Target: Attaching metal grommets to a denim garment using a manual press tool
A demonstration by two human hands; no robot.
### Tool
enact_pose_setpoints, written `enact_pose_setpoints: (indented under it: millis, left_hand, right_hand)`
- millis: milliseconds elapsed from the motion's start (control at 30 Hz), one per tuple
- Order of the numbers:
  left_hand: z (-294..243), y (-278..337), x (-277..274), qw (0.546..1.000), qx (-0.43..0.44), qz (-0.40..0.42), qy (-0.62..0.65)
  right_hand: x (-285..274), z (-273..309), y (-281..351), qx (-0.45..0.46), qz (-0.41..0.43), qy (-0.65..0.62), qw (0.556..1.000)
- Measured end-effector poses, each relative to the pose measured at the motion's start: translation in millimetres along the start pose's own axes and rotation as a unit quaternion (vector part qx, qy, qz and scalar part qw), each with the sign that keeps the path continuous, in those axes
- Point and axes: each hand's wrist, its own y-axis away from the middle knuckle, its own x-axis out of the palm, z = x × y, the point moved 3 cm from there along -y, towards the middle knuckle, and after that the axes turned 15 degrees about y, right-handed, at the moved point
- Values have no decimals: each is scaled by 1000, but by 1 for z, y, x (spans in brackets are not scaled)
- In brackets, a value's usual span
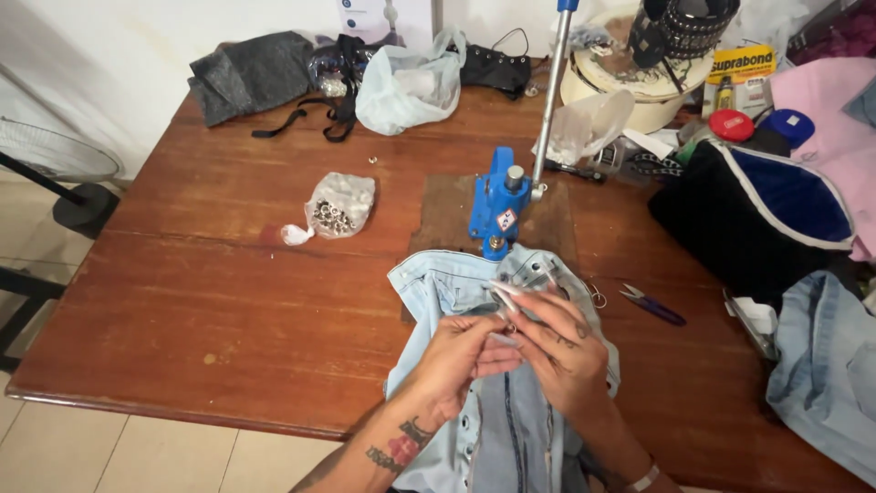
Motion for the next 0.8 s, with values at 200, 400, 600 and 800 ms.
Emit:
enact_pose_setpoints:
  millis: [200, 400, 600, 800]
  left_hand:
    - [-11, 9, 6, 999, -23, 23, 26]
    - [-33, 24, 13, 994, -80, 31, -60]
    - [-40, 31, 5, 979, 54, 93, -173]
    - [-76, 52, -16, 861, 361, -76, -351]
  right_hand:
    - [-2, 3, -7, -37, -25, -13, 999]
    - [-6, -8, -13, -35, 23, -26, 999]
    - [15, -57, -18, 44, 42, 41, 997]
    - [36, -63, -67, 45, -20, 2, 999]
